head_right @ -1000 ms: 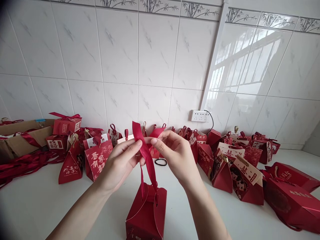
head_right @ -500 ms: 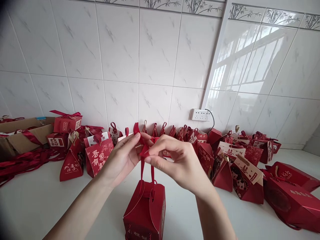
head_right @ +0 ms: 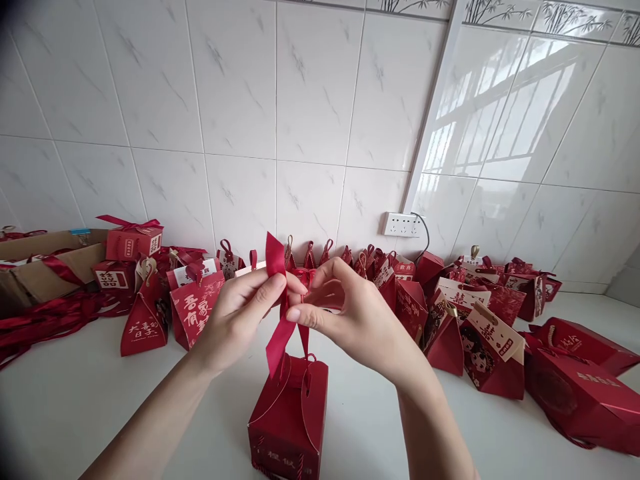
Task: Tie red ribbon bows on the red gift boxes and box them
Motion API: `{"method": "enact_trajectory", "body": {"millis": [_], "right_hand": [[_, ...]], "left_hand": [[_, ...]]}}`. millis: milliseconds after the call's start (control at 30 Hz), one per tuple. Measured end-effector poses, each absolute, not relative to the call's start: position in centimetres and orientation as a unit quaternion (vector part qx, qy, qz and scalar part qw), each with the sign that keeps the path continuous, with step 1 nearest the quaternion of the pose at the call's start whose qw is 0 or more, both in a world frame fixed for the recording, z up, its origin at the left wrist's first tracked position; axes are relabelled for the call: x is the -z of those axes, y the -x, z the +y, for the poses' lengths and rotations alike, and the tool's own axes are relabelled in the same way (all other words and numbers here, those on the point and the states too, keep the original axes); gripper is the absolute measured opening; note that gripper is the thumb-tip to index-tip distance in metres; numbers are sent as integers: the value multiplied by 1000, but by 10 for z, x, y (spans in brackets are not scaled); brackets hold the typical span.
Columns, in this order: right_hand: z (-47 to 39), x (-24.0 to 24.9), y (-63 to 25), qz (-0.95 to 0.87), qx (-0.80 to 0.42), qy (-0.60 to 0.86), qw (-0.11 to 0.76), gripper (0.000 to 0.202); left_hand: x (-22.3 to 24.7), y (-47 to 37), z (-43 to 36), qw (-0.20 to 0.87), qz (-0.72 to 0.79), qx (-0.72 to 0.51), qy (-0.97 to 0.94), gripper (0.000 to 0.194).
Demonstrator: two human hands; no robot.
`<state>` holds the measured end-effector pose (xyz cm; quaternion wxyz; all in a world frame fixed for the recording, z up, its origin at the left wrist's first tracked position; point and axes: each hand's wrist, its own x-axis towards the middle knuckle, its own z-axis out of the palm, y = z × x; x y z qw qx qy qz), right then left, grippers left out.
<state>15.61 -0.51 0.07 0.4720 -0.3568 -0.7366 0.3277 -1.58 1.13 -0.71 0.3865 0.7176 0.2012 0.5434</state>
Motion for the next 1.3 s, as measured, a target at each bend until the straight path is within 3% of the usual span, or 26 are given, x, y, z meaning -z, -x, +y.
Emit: {"method": "enact_trajectory", "body": {"millis": [133,333,633,833,967,1167,1300], "right_hand": [[-6,0,-151,-752,-391,316,427,23],[-10,-1,-149,-768,-345,349,411,20],[-8,0,-140,-795,-134,416,421,13],[-5,1,-133,-781,-19,425,457,20],[-4,5,-130,-772,-34,461,437,21],[0,12,-127,-760,42,449,468,26],[-2,10,-123,-741,-45,440,505,30]], "left_hand": [[9,17,13,355,194,-527,-748,31],[10,17,12,370,176,-503,-761,33],[9,15,11,373,195,-511,-750,31],[6,17,10,361,218,-519,-743,31],[5,17,12,363,216,-526,-738,30],[6,19,13,373,199,-536,-731,28],[6,21,11,352,213,-554,-724,27]]}}
